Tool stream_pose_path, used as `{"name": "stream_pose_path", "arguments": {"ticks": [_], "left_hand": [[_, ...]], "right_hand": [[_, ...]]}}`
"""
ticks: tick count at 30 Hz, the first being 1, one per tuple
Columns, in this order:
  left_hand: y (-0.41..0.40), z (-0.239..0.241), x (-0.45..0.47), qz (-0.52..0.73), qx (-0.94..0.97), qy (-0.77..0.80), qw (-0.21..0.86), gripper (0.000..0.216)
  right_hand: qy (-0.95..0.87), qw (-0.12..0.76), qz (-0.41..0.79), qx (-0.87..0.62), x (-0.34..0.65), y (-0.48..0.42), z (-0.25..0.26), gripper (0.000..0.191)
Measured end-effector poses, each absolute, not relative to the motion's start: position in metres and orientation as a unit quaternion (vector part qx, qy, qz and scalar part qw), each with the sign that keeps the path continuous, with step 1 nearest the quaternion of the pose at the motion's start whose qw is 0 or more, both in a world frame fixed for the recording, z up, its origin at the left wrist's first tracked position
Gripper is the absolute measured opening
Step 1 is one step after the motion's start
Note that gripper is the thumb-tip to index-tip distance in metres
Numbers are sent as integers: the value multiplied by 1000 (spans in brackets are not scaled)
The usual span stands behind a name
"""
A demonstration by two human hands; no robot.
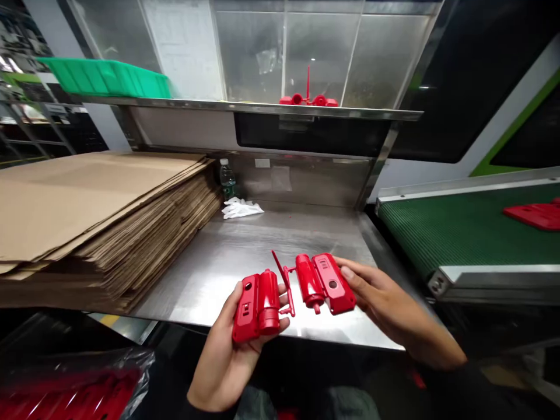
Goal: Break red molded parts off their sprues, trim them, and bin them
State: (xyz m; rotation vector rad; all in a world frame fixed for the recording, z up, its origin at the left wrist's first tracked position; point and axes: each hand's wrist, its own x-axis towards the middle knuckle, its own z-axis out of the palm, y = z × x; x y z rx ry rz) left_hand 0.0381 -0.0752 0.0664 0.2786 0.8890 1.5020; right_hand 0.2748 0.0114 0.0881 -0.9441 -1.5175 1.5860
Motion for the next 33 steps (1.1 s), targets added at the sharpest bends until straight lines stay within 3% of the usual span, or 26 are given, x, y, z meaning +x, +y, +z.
{"name": "stream_pose_path", "arguments": {"ticks": [3,10,16,28,33], "left_hand": [[-75,76,36,653,122,383,642,44],[-72,95,36,653,147,286,686,56],[-57,116,58,621,125,180,753,43],[-66,114,97,592,196,185,759,46],[-82,90,95,589,307,196,722,43]], "right_hand": [[-539,356,695,-316,258,11,97,39],[-462,364,750,-302,267,32,95,35],[-400,386,766,-322,295,46,84,20],[-424,412,744,-311,332,49,46,34],[-476,429,716,-278,343,35,32,50]]}}
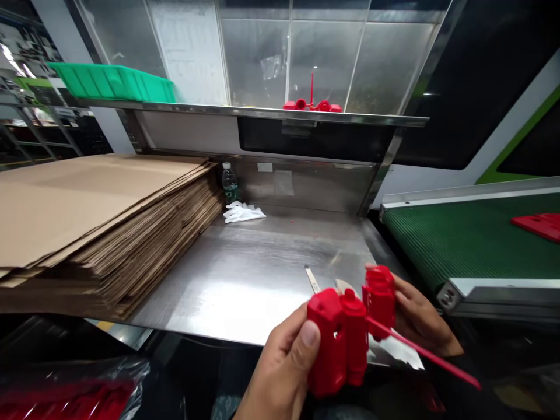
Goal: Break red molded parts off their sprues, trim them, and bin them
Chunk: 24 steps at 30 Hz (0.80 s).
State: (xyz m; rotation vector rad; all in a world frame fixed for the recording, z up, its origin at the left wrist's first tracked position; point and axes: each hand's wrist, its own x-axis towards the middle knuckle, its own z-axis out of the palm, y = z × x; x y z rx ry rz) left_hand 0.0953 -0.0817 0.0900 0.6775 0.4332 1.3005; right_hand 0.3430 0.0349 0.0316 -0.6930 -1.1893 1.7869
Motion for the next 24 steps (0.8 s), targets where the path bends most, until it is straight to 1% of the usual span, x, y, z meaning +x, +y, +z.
{"name": "stream_pose_path", "arguments": {"ticks": [3,7,9,13,17,18,22,24], "left_hand": [[-90,74,86,574,304,211,731,43],[-92,63,71,610,231,234,721,37],[-87,63,63,615,195,247,723,42],[-73,65,48,601,142,289,732,43],[-62,59,37,600,152,328,713,47],[-60,57,35,603,155,332,708,45],[-58,53,32,608,168,376,678,27],[-57,55,30,601,175,397,671,28]], "right_hand": [[-508,413,704,-276,349,24,30,54],[-541,384,695,-279,343,14,34,49],[-549,375,693,-279,333,10,37,48],[-560,384,679,-280,303,3,46,45],[-558,391,680,-272,277,-1,56,42],[-558,391,680,-270,273,-1,59,42],[-586,370,673,-258,266,-3,69,43],[-622,358,642,-270,267,-5,70,42]]}}
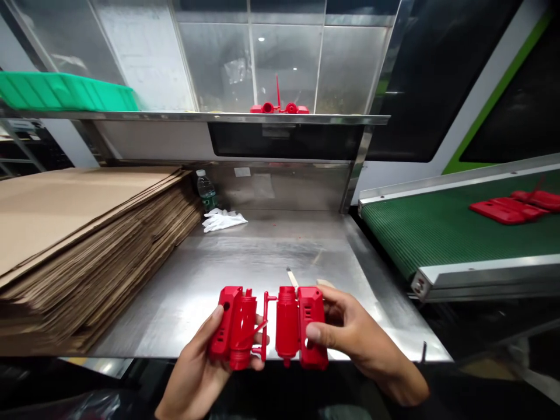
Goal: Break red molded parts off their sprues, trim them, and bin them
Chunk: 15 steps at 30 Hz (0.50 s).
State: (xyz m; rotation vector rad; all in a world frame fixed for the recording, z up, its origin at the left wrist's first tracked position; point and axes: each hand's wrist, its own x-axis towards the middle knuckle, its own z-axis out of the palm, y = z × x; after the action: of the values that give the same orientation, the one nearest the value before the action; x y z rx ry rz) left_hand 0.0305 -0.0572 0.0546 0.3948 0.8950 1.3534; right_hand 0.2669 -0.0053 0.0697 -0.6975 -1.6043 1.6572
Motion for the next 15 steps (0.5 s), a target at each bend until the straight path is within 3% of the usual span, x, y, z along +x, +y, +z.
{"name": "stream_pose_path", "arguments": {"ticks": [6,9,12,15], "left_hand": [[-59,45,21,499,76,354,788,28],[-62,36,23,532,49,355,767,23],[-63,36,31,626,70,433,645,22],[-62,43,40,665,116,452,583,27]], "right_hand": [[-748,437,396,-306,281,1,49,28],[-730,467,354,-351,283,12,35,25],[-661,455,406,-438,270,26,21,44],[-634,379,495,-459,245,43,5,69]]}}
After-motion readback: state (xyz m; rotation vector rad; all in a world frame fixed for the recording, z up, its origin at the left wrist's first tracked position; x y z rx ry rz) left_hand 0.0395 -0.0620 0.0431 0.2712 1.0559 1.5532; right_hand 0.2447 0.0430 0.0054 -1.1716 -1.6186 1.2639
